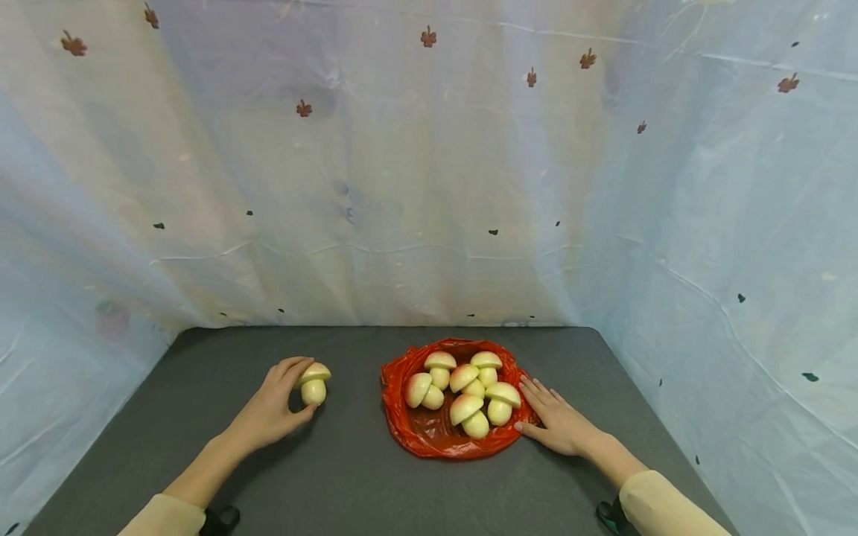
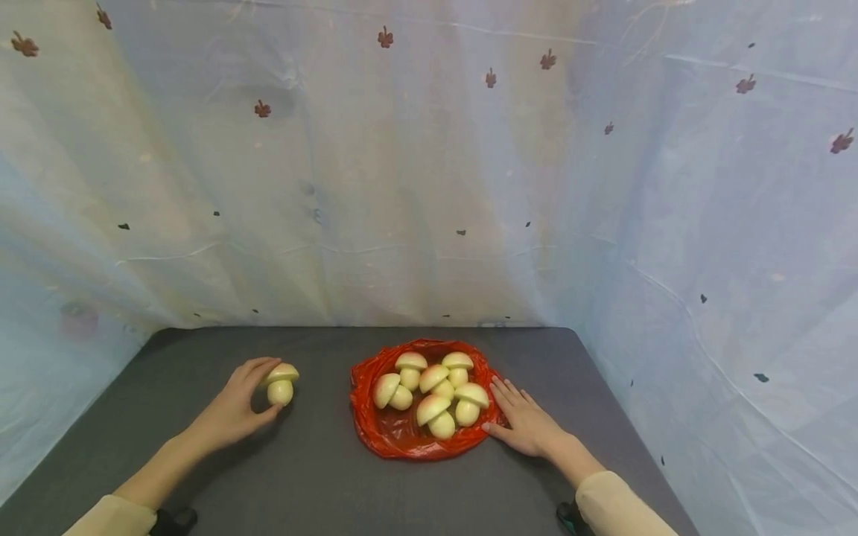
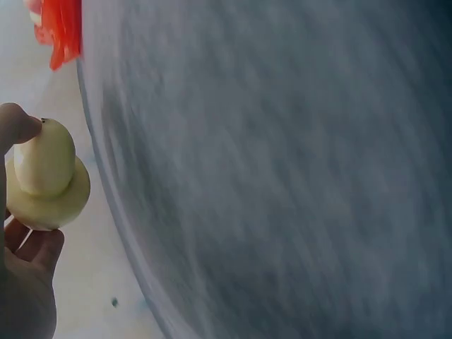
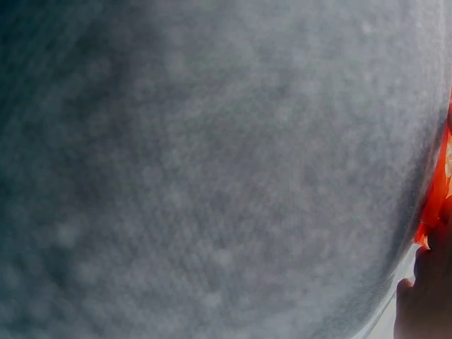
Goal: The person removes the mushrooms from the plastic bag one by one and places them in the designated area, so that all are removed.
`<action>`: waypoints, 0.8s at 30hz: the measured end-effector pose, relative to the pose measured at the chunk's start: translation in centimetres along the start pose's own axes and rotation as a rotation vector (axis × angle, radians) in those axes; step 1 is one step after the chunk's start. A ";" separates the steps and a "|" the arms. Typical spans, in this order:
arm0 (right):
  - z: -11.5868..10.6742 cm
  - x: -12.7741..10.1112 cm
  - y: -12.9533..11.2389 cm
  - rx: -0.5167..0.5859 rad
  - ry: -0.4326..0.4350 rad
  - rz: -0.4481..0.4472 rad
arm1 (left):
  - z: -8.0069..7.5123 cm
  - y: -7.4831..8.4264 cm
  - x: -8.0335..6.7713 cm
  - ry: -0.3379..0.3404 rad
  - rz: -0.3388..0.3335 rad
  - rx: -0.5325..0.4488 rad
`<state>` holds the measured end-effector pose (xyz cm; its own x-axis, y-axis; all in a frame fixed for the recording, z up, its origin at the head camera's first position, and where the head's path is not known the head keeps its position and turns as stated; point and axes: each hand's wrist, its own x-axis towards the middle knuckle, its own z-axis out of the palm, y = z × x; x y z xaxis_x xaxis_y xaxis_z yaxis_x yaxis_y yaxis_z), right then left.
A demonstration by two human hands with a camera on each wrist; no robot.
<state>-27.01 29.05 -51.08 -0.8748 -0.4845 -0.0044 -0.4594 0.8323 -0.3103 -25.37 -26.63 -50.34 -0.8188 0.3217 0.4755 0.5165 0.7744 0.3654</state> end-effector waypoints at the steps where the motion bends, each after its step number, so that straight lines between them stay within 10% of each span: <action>1: 0.0 0.0 0.0 0.000 -0.004 0.002 | -0.2 -0.3 -0.1 0.001 -0.006 0.004; 24: 0.0 0.0 0.1 0.011 -0.015 0.001 | -4.5 -8.0 -1.1 -0.054 -0.092 0.083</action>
<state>-27.09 29.15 -51.15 -0.8730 -0.4874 -0.0188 -0.4564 0.8298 -0.3212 -27.46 -35.63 -50.21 -0.8752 0.2739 0.3987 0.4175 0.8440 0.3368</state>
